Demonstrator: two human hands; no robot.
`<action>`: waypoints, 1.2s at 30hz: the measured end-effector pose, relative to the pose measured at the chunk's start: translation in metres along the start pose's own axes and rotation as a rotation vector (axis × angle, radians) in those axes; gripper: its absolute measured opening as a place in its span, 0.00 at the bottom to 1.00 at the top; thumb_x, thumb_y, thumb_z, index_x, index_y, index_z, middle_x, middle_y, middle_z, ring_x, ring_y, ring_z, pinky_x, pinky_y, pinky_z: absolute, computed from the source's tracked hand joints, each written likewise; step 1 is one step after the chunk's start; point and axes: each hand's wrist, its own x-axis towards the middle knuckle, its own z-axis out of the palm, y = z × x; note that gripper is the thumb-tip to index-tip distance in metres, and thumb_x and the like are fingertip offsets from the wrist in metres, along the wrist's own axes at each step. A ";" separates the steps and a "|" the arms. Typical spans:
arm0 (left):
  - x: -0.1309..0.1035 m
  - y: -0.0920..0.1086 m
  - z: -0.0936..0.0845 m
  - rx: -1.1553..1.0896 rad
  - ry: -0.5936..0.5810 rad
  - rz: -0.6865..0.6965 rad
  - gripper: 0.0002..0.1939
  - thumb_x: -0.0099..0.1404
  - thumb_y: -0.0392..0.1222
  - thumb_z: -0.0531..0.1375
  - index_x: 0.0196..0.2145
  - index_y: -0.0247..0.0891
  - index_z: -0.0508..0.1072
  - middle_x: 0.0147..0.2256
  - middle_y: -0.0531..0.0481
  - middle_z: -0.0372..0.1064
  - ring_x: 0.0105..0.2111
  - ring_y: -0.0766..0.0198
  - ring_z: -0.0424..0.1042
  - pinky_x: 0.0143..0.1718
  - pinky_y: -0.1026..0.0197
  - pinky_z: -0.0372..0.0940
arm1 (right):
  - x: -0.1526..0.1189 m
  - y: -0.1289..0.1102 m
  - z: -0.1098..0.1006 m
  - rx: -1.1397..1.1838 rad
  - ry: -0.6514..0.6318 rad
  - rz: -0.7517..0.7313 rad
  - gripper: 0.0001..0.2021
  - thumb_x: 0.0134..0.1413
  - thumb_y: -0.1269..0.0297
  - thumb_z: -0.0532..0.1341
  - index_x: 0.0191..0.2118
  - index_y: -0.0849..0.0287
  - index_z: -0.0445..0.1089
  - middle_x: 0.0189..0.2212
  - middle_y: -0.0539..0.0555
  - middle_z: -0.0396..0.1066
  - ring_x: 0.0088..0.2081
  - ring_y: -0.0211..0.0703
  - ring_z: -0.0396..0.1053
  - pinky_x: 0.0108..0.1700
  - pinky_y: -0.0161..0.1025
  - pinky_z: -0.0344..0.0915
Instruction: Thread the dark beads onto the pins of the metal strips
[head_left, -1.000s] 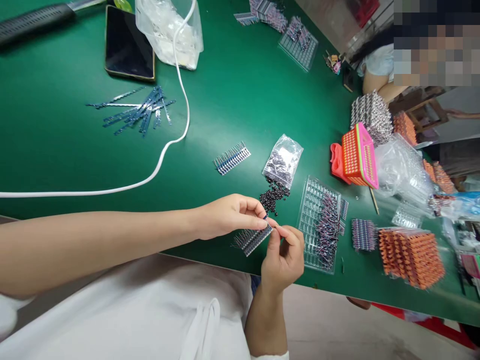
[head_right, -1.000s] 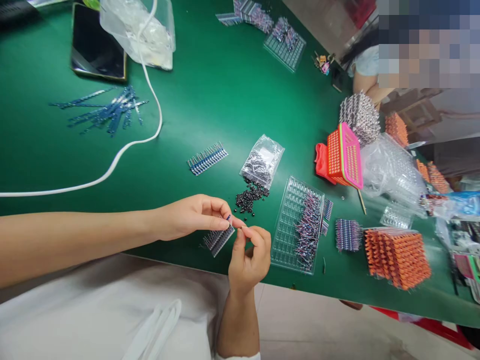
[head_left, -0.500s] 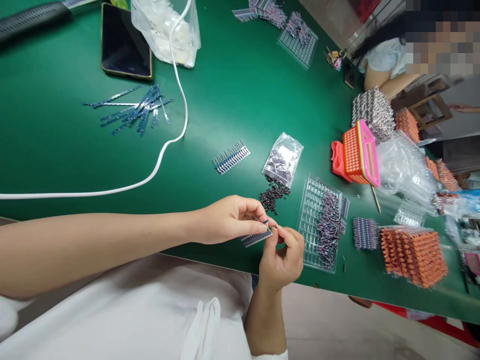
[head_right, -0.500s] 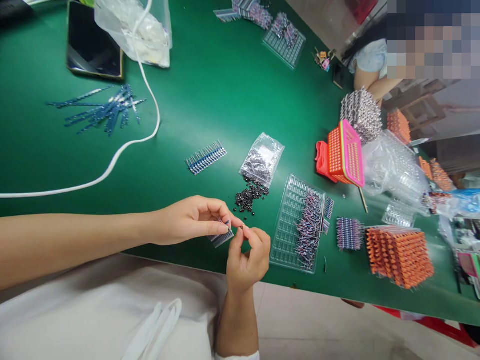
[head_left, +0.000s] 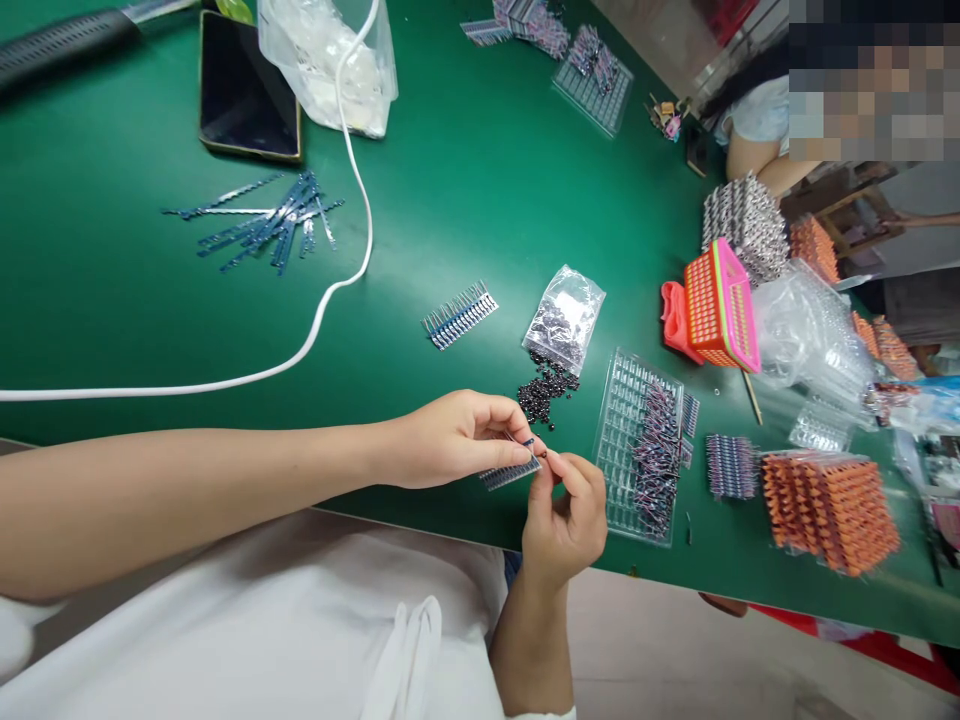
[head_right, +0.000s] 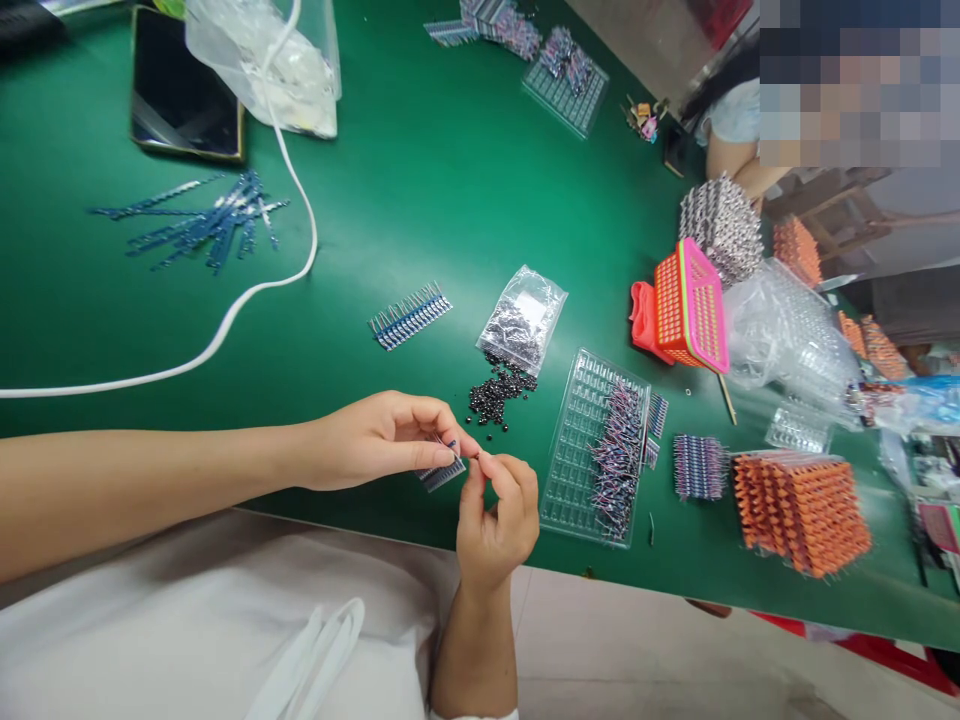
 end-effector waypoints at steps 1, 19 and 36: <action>0.000 0.000 0.000 -0.006 0.004 -0.008 0.08 0.64 0.43 0.62 0.36 0.34 0.72 0.42 0.42 0.77 0.38 0.62 0.74 0.39 0.59 0.67 | 0.000 0.000 0.000 0.004 -0.004 0.000 0.13 0.54 0.78 0.65 0.44 0.56 0.73 0.36 0.52 0.74 0.37 0.38 0.73 0.37 0.38 0.72; -0.004 0.006 0.001 0.176 -0.014 0.038 0.08 0.67 0.43 0.59 0.36 0.35 0.71 0.43 0.42 0.77 0.44 0.58 0.75 0.48 0.55 0.68 | -0.001 0.004 0.000 -0.103 0.003 -0.031 0.11 0.55 0.75 0.65 0.43 0.55 0.72 0.34 0.51 0.76 0.36 0.38 0.74 0.37 0.38 0.73; -0.002 0.005 0.002 0.156 0.027 0.003 0.09 0.66 0.44 0.59 0.36 0.35 0.71 0.37 0.46 0.76 0.35 0.63 0.72 0.38 0.60 0.67 | -0.005 0.002 0.002 -0.032 -0.002 0.039 0.06 0.57 0.72 0.64 0.40 0.57 0.72 0.33 0.52 0.75 0.35 0.39 0.74 0.36 0.39 0.73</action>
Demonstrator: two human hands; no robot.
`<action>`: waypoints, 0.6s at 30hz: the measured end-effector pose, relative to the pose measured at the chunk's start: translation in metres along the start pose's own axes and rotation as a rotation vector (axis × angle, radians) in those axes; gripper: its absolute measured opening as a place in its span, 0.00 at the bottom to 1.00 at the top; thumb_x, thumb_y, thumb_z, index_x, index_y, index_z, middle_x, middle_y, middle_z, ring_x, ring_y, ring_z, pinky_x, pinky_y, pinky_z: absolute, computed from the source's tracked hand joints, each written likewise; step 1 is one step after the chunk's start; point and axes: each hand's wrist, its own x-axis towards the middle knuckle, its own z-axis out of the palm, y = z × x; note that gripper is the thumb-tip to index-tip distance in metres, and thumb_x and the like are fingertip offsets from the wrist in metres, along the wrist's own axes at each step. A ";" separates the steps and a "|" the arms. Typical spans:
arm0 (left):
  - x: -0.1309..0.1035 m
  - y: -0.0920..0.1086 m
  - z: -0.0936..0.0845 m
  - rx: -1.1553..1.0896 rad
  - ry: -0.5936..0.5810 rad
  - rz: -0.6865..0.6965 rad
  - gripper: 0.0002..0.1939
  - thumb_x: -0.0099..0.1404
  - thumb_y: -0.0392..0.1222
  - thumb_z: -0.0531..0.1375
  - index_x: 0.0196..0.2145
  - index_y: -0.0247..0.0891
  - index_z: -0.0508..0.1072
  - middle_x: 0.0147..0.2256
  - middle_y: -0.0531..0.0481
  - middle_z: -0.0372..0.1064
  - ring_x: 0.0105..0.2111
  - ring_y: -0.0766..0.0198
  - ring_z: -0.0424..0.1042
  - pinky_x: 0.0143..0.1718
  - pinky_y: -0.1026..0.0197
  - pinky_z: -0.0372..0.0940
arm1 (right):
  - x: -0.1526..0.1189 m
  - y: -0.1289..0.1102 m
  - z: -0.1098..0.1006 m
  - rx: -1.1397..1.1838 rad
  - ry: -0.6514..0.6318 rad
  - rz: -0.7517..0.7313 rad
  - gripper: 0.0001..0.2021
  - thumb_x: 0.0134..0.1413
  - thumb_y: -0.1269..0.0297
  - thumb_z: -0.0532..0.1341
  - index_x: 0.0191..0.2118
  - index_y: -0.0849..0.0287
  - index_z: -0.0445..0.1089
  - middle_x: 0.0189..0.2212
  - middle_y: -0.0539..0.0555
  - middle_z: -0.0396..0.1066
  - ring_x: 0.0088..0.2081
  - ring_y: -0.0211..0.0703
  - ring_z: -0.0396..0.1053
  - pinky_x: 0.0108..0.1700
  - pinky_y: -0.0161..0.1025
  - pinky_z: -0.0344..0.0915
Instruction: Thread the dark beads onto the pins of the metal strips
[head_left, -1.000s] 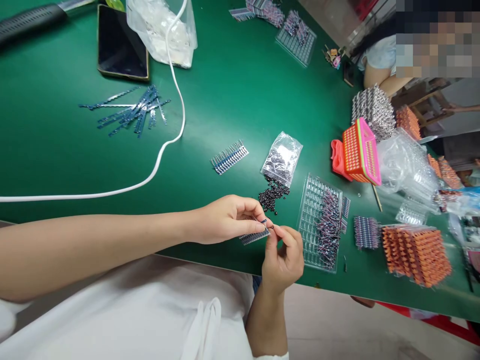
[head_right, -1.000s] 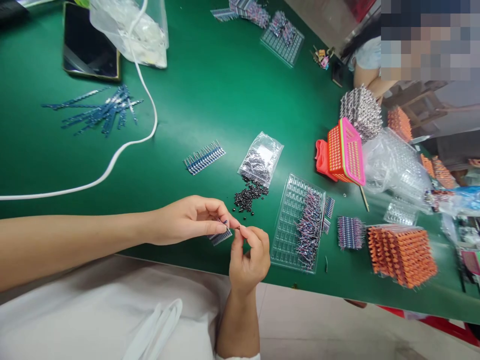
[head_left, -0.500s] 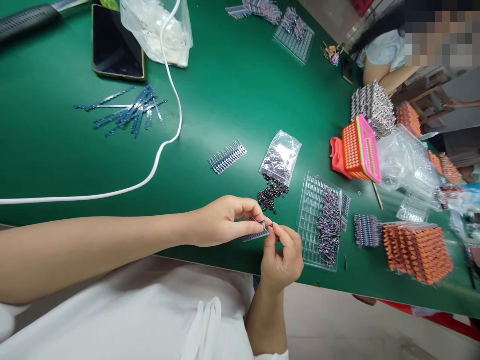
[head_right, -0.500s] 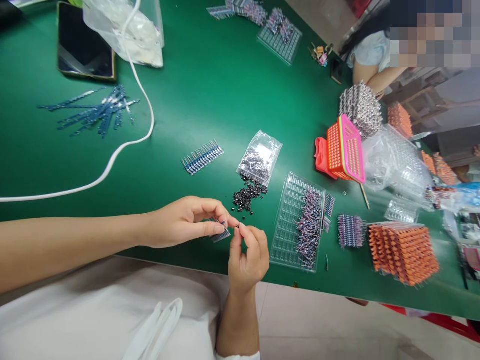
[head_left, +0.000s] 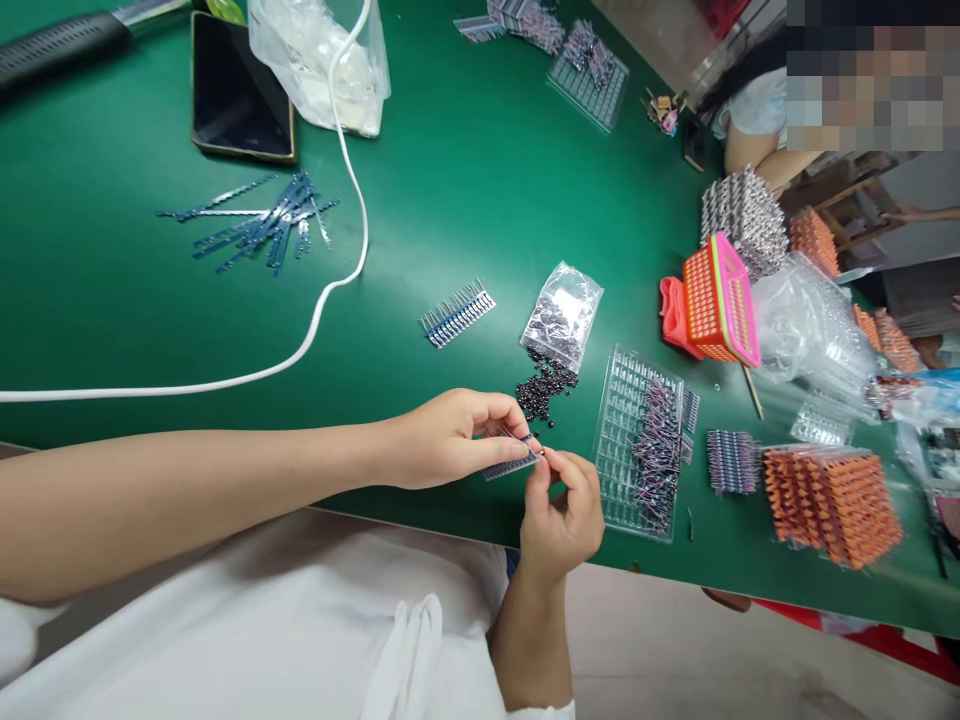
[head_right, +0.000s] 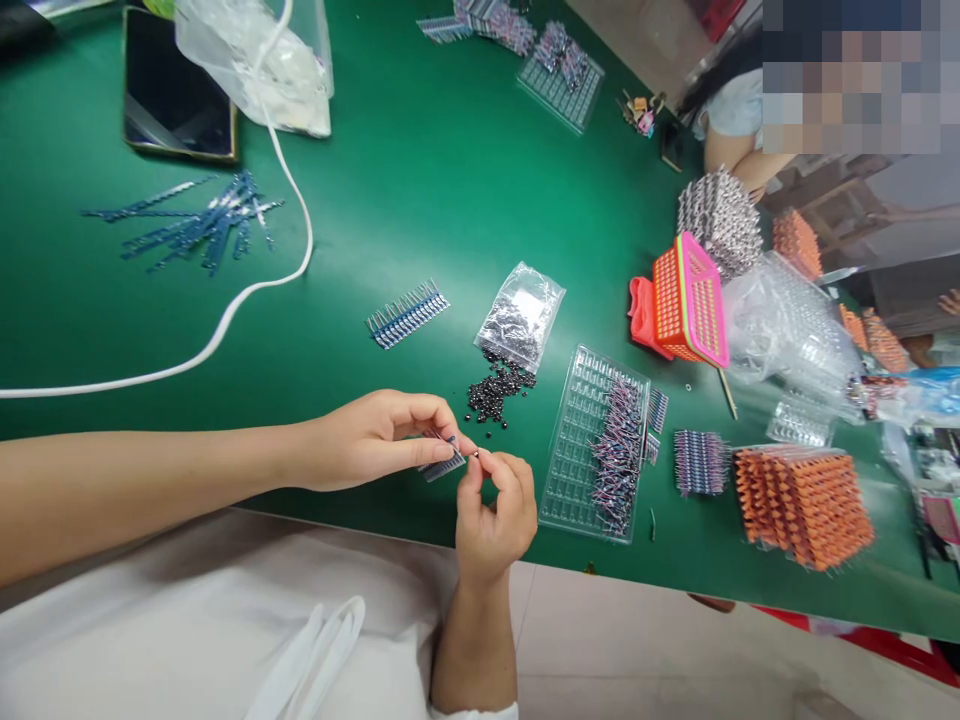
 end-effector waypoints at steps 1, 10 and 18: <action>0.000 0.000 0.000 -0.009 0.005 -0.003 0.09 0.66 0.45 0.60 0.35 0.35 0.70 0.37 0.46 0.76 0.34 0.64 0.71 0.37 0.61 0.67 | 0.000 -0.001 0.000 0.039 -0.002 0.043 0.05 0.57 0.72 0.64 0.40 0.57 0.72 0.33 0.52 0.74 0.35 0.39 0.74 0.35 0.38 0.72; 0.002 -0.005 0.001 0.070 0.085 0.004 0.10 0.63 0.46 0.62 0.34 0.36 0.73 0.31 0.52 0.73 0.31 0.65 0.71 0.33 0.64 0.65 | -0.003 -0.013 0.003 0.332 0.004 0.358 0.03 0.60 0.66 0.61 0.35 0.59 0.70 0.30 0.50 0.68 0.28 0.35 0.67 0.27 0.34 0.65; 0.000 -0.005 0.002 0.114 0.096 0.010 0.11 0.63 0.47 0.62 0.34 0.36 0.75 0.30 0.52 0.74 0.28 0.67 0.71 0.30 0.65 0.65 | -0.002 -0.014 0.005 0.391 0.016 0.400 0.03 0.60 0.68 0.60 0.35 0.59 0.70 0.29 0.49 0.65 0.26 0.34 0.65 0.28 0.34 0.63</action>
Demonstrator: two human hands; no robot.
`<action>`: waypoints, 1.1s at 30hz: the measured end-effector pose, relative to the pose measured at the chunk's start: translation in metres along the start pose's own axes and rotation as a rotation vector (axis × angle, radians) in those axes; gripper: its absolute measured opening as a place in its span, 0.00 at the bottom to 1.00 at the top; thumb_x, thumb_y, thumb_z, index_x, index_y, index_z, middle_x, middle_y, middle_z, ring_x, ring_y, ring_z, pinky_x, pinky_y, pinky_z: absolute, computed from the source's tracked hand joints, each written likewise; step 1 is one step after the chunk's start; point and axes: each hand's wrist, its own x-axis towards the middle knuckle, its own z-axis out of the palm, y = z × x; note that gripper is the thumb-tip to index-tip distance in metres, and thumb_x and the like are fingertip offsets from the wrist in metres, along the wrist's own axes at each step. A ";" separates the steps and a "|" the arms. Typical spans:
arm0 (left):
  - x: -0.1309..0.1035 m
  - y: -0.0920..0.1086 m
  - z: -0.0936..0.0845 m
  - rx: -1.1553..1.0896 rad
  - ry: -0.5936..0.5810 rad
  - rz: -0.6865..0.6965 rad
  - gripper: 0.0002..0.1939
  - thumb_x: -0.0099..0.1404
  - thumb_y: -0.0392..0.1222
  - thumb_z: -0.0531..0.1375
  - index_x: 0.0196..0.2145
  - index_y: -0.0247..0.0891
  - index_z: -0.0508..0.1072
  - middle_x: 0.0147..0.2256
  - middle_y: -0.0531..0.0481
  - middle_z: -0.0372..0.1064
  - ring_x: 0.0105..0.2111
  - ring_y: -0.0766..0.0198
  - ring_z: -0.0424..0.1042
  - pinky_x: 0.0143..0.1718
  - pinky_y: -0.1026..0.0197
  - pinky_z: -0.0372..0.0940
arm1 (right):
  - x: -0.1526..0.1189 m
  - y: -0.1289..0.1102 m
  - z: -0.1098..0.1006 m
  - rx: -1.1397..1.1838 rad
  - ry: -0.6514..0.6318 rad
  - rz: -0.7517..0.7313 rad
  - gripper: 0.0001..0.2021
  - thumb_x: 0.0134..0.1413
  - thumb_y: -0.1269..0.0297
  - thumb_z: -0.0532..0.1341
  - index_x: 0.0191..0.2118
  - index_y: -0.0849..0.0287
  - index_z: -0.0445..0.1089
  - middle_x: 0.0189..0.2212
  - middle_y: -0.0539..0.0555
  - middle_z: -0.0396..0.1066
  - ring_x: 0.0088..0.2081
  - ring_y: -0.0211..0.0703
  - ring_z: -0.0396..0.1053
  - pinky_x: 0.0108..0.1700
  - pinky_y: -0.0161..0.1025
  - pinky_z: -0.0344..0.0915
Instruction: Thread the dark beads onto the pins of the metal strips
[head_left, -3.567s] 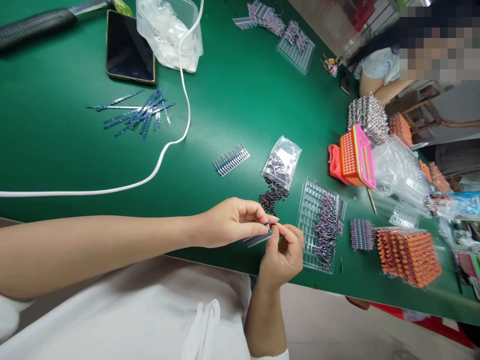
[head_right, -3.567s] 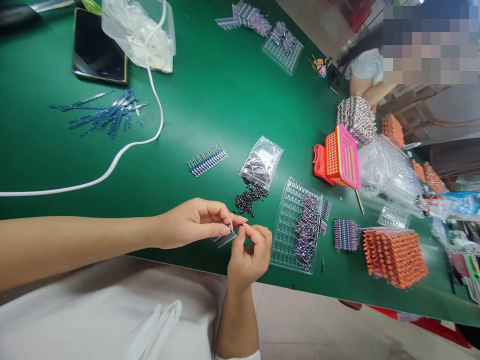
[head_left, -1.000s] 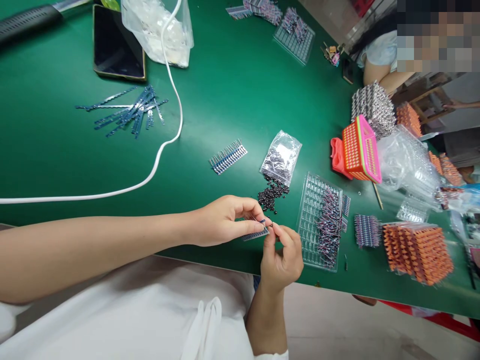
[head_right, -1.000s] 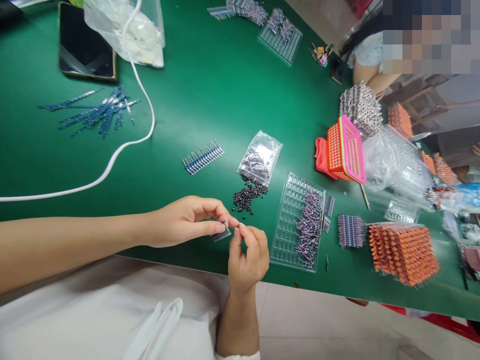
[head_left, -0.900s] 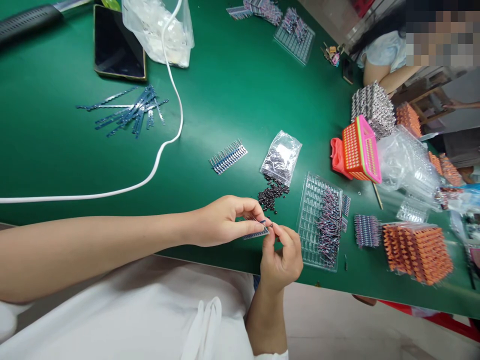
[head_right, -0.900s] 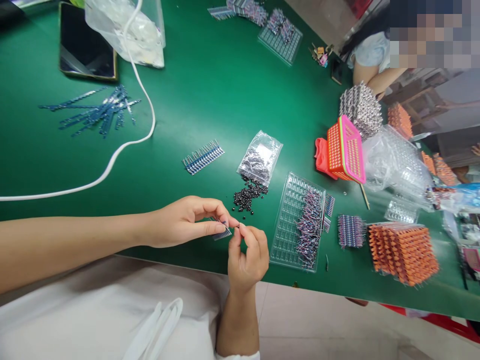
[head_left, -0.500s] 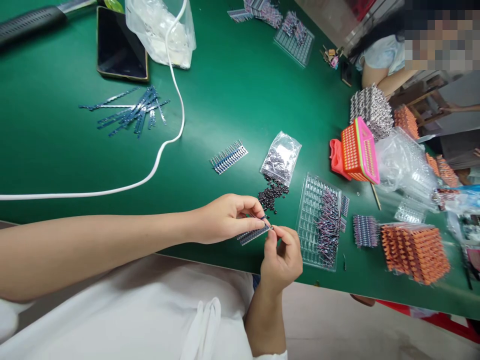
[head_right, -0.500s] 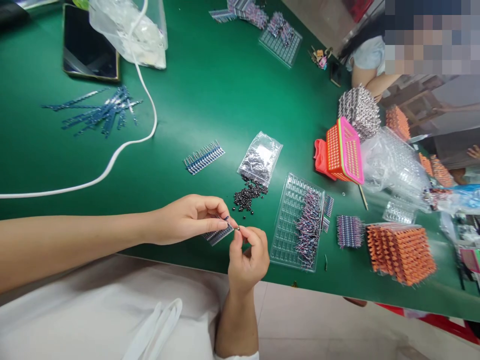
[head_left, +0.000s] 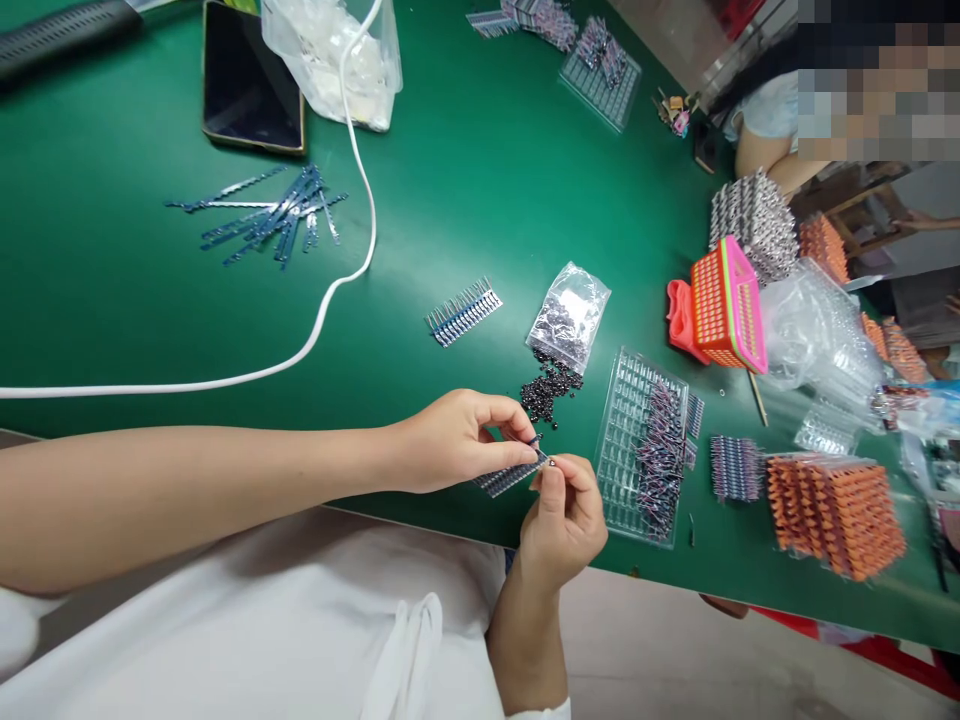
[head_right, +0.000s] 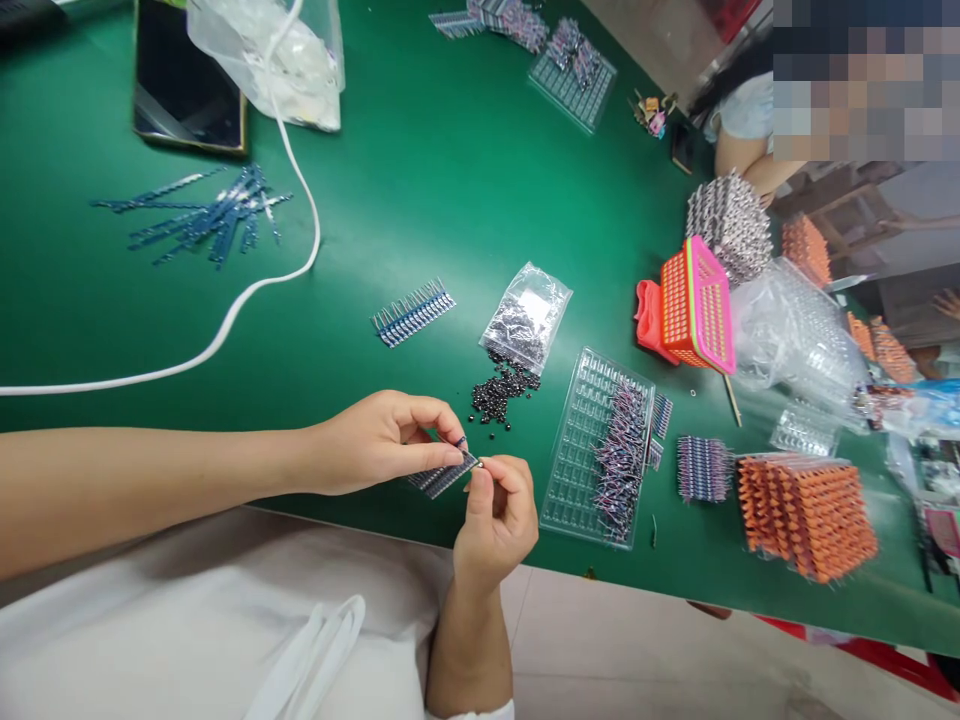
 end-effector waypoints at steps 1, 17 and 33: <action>0.000 0.001 0.000 0.003 -0.001 -0.003 0.11 0.63 0.47 0.62 0.34 0.35 0.75 0.30 0.52 0.75 0.28 0.67 0.71 0.30 0.65 0.65 | 0.000 0.000 0.000 -0.001 -0.002 0.000 0.03 0.60 0.67 0.60 0.35 0.59 0.70 0.29 0.49 0.65 0.26 0.34 0.65 0.28 0.34 0.63; 0.000 0.001 0.001 -0.058 -0.003 -0.024 0.08 0.62 0.44 0.63 0.34 0.35 0.75 0.29 0.52 0.75 0.28 0.66 0.74 0.31 0.65 0.68 | 0.000 -0.001 -0.002 -0.086 -0.051 -0.028 0.04 0.61 0.65 0.59 0.36 0.60 0.68 0.29 0.50 0.65 0.28 0.35 0.67 0.27 0.34 0.65; 0.000 0.002 0.001 -0.076 -0.023 -0.028 0.10 0.62 0.45 0.63 0.34 0.34 0.75 0.30 0.50 0.75 0.29 0.64 0.74 0.33 0.62 0.69 | 0.002 -0.002 0.000 0.092 -0.046 0.029 0.02 0.60 0.68 0.61 0.35 0.58 0.70 0.28 0.48 0.64 0.26 0.33 0.64 0.28 0.33 0.62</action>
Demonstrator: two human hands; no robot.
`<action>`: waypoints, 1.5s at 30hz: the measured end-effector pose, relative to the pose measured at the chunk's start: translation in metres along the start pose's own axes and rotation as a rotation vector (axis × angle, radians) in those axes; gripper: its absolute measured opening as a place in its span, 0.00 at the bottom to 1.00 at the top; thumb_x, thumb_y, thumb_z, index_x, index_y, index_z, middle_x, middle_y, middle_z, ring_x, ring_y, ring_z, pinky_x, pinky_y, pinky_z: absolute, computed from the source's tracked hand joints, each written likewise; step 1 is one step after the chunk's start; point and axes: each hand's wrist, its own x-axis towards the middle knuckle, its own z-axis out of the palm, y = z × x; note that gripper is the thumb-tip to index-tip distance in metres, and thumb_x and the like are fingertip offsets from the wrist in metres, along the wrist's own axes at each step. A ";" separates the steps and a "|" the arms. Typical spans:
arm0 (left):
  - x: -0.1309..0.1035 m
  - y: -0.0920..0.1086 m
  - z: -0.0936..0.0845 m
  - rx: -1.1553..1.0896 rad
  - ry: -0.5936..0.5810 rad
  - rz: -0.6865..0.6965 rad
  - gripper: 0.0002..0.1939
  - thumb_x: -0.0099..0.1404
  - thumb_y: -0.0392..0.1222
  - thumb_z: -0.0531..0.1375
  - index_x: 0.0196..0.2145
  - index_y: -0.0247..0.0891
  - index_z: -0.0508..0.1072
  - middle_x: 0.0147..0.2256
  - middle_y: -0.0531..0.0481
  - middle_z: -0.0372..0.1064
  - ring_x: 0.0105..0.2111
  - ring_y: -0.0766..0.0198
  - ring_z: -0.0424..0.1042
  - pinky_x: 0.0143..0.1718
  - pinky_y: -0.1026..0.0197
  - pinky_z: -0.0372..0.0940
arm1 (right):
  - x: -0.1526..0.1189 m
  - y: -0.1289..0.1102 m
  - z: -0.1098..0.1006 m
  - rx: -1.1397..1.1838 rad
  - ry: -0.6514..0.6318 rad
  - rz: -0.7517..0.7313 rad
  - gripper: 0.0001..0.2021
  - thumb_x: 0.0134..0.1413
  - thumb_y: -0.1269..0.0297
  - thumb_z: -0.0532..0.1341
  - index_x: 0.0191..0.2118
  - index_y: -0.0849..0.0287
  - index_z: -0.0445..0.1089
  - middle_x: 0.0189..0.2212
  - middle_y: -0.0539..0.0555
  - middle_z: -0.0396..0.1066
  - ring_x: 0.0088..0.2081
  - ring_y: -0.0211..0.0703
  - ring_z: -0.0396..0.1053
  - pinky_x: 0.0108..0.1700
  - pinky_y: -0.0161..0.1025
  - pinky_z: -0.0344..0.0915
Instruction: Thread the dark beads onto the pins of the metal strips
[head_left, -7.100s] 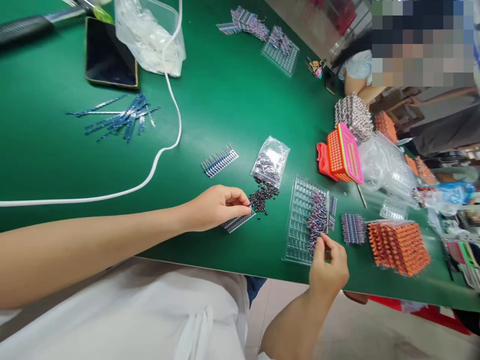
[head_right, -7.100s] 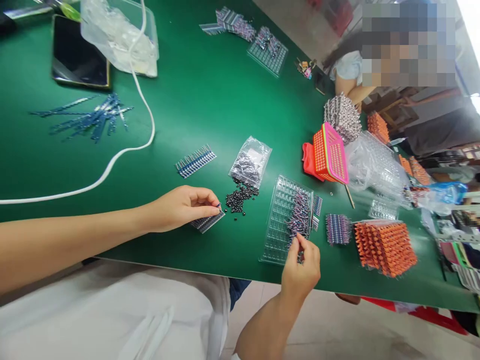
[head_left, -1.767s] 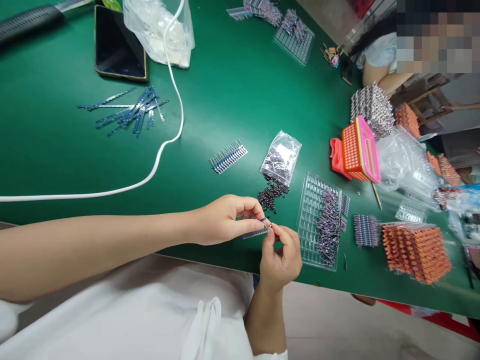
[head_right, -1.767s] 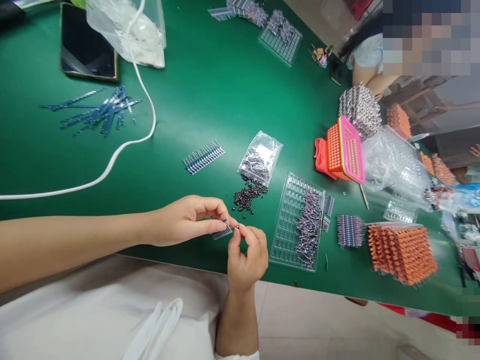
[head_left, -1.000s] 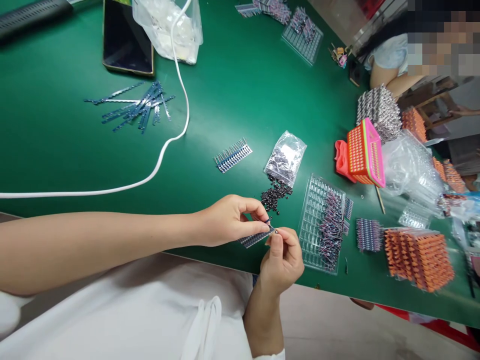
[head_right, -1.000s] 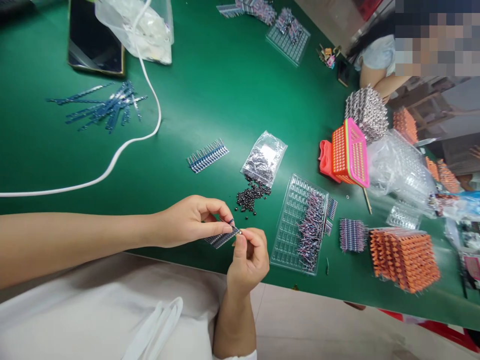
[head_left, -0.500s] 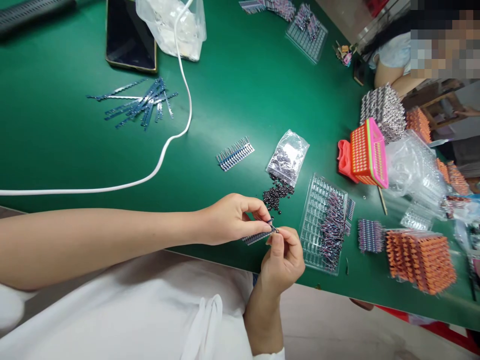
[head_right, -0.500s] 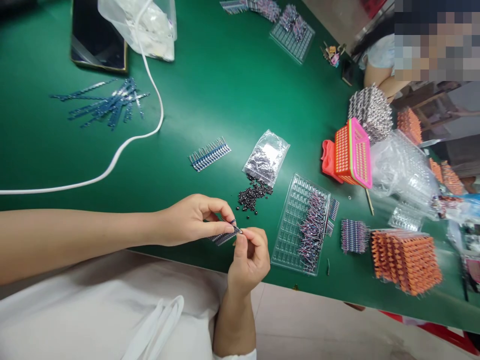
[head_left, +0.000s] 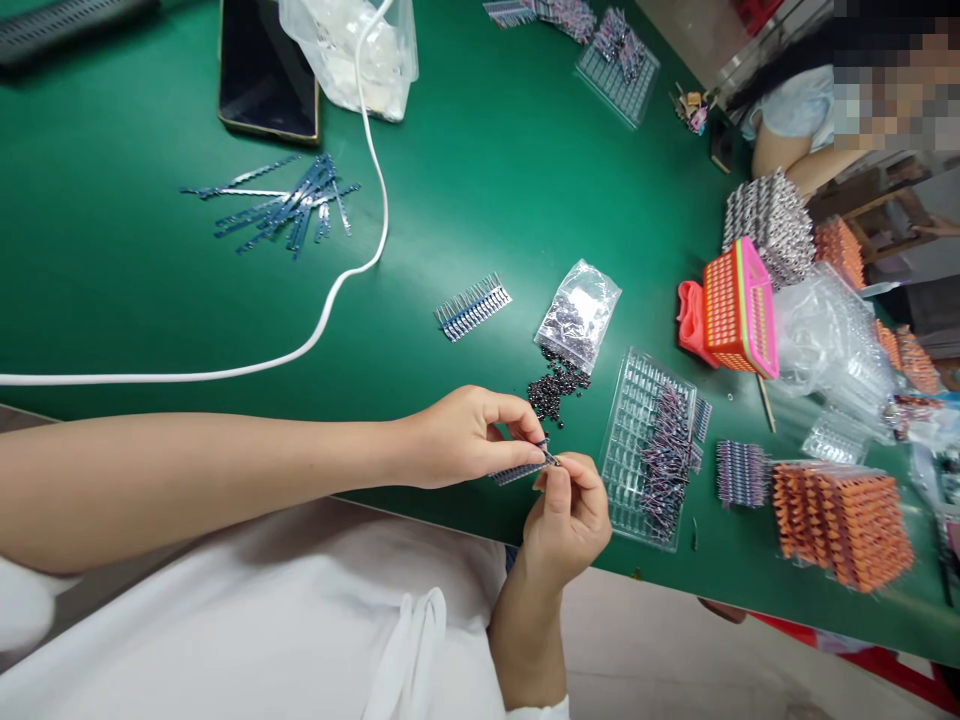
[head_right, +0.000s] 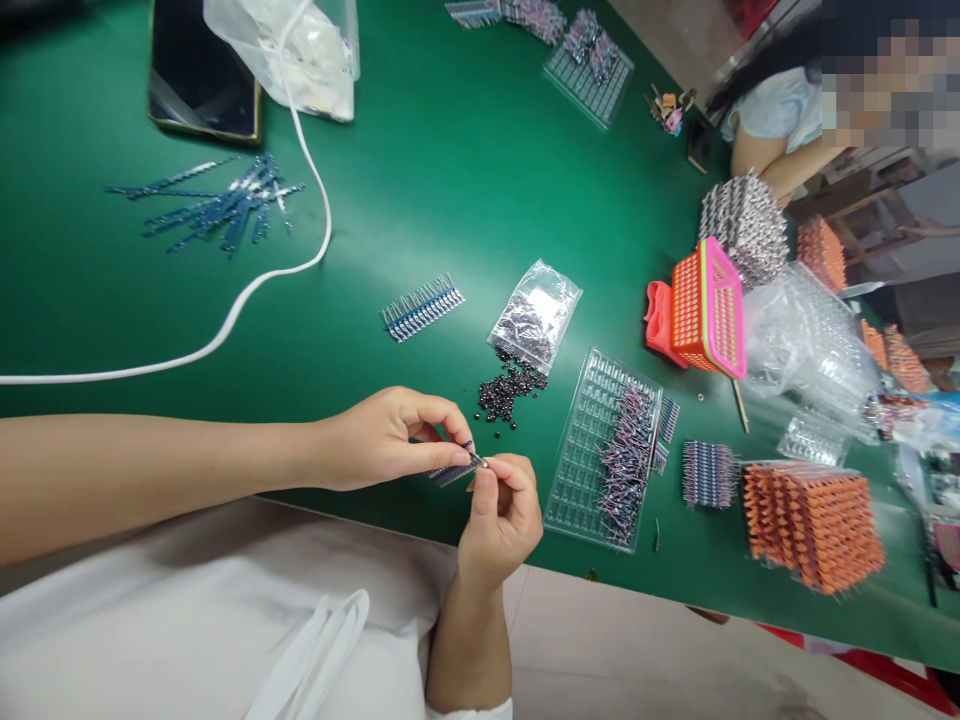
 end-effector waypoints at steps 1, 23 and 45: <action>0.000 0.000 0.000 0.001 -0.001 -0.001 0.10 0.62 0.45 0.63 0.34 0.34 0.75 0.30 0.50 0.75 0.29 0.64 0.75 0.33 0.62 0.69 | 0.000 0.000 0.000 -0.009 0.003 0.003 0.02 0.60 0.68 0.61 0.35 0.58 0.70 0.29 0.48 0.64 0.26 0.33 0.64 0.28 0.33 0.62; -0.001 0.006 -0.003 0.109 -0.003 -0.008 0.10 0.61 0.45 0.62 0.35 0.33 0.76 0.30 0.51 0.75 0.27 0.66 0.72 0.31 0.64 0.66 | 0.001 0.001 -0.002 0.076 -0.029 0.088 0.01 0.57 0.67 0.64 0.34 0.57 0.72 0.29 0.49 0.66 0.27 0.34 0.64 0.28 0.35 0.60; 0.000 0.010 -0.004 0.112 -0.109 -0.147 0.10 0.59 0.45 0.63 0.29 0.34 0.74 0.22 0.58 0.64 0.20 0.72 0.60 0.24 0.68 0.55 | 0.015 0.010 -0.023 0.432 -0.383 0.493 0.06 0.48 0.61 0.71 0.30 0.55 0.76 0.25 0.47 0.67 0.22 0.32 0.66 0.18 0.29 0.63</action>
